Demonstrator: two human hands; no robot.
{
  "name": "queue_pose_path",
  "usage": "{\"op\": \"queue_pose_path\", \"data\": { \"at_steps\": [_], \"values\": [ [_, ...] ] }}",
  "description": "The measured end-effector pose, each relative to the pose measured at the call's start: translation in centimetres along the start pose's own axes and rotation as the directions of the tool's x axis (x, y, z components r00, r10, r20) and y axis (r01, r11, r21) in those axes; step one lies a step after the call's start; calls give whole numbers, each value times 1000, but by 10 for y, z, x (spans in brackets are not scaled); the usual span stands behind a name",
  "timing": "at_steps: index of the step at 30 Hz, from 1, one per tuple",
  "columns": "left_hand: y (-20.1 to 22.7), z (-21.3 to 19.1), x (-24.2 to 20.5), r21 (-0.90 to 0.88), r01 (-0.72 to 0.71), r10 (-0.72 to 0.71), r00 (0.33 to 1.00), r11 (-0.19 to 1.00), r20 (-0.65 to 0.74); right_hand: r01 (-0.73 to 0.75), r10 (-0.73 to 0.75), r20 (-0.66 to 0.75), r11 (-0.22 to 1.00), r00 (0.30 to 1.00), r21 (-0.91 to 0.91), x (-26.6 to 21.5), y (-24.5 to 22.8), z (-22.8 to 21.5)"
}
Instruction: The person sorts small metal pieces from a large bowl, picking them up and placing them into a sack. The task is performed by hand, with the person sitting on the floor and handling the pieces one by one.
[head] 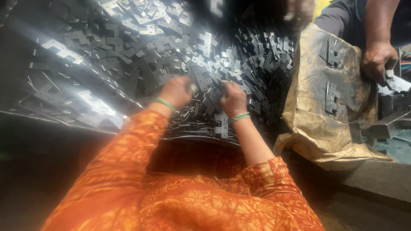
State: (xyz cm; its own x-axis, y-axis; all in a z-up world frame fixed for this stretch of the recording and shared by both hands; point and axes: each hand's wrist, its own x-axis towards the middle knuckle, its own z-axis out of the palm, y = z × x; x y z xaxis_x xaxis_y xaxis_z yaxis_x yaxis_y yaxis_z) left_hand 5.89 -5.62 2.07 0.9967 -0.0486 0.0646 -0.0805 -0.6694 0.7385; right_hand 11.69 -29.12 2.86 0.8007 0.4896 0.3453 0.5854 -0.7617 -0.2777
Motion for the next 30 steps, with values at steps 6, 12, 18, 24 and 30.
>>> {"op": "queue_pose_path", "data": {
  "at_steps": [6,12,18,24,30],
  "values": [
    [-3,62,7,562,-361,150,910,744,386,-299,569,179,124,802,946,-37,41,-50],
    [-4,47,5,448,-265,98,927,854,361,-141,199,516,-826,833,546,-67,31,-80],
    [-5,41,-14,489,-191,-16,922,851,387,-217,355,643,-740,679,637,-65,13,-73],
    [-10,41,-14,536,-372,100,878,758,467,-445,310,591,-429,745,786,-66,8,-63],
    [8,38,-20,-325,24,-77,985,946,-153,-448,580,540,-309,610,839,-69,2,-77]
  ]
}}
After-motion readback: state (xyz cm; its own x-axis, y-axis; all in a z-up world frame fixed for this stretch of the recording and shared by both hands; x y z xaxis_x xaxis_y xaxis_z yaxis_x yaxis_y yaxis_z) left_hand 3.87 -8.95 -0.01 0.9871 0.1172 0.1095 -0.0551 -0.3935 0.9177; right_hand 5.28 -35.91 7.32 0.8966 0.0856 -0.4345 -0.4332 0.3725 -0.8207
